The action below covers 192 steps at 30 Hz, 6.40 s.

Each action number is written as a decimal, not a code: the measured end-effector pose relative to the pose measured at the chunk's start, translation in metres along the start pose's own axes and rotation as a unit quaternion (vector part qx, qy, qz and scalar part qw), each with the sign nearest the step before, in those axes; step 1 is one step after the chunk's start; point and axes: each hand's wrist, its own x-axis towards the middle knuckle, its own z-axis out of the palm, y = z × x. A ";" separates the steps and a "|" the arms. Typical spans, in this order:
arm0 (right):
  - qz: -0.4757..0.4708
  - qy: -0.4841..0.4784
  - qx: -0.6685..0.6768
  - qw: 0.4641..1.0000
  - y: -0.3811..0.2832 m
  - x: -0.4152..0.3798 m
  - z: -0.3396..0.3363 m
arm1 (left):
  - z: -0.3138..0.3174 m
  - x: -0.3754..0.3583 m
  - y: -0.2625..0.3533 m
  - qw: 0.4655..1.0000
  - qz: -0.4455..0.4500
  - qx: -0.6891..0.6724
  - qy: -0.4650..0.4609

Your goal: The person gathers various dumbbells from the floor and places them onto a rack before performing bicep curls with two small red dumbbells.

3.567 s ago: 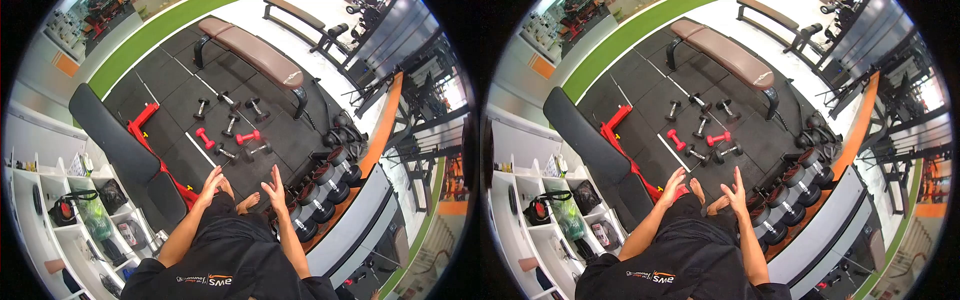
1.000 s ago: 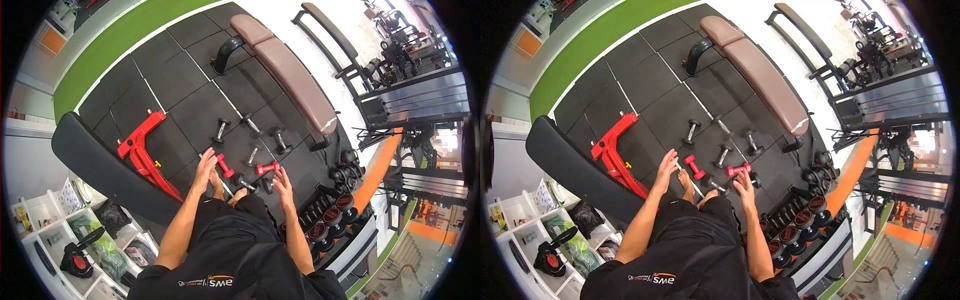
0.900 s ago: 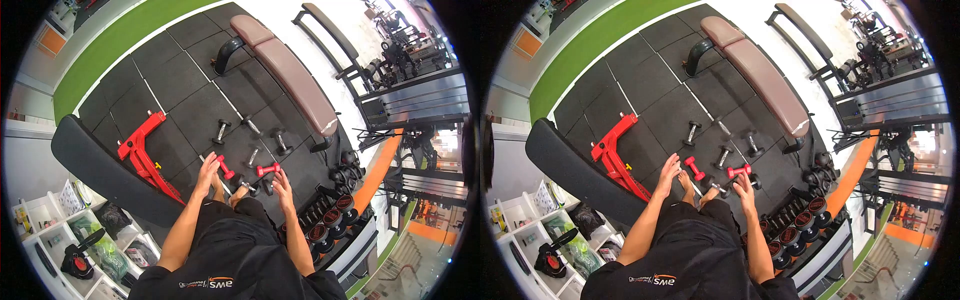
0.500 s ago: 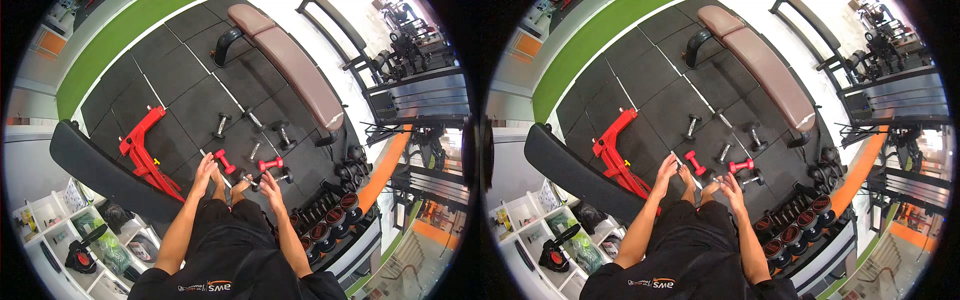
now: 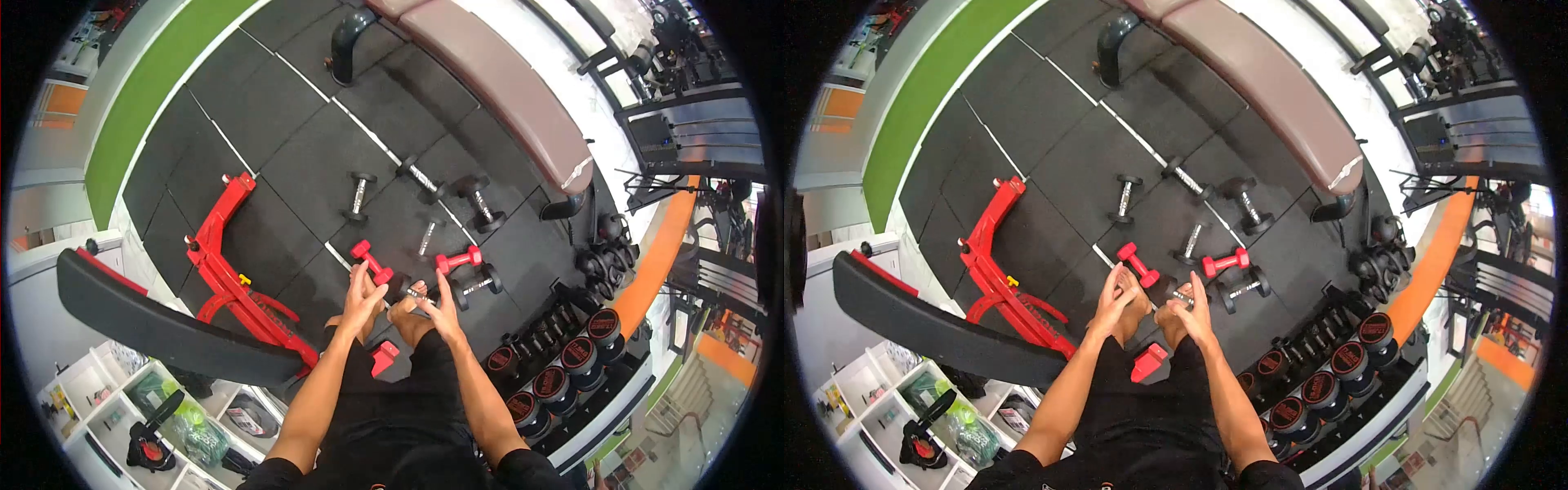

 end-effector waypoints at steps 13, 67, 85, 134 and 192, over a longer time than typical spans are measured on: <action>0.183 0.076 0.090 0.976 0.156 0.176 0.048 | 0.005 0.216 -0.161 0.995 0.057 0.079 0.021; 0.261 0.342 -0.110 0.896 0.420 0.388 0.082 | 0.055 0.431 -0.291 0.974 -0.227 -0.019 0.012; 0.285 0.144 0.268 0.909 0.344 0.276 0.065 | 0.052 0.210 -0.202 0.939 -0.309 -0.152 0.000; -0.284 0.464 0.290 0.788 -0.192 -0.406 -0.015 | 0.026 -0.203 0.297 0.802 -0.022 0.052 -0.595; -0.159 0.791 0.457 0.373 -0.003 -0.764 -0.187 | 0.565 -0.603 0.152 0.377 -0.203 0.262 -0.865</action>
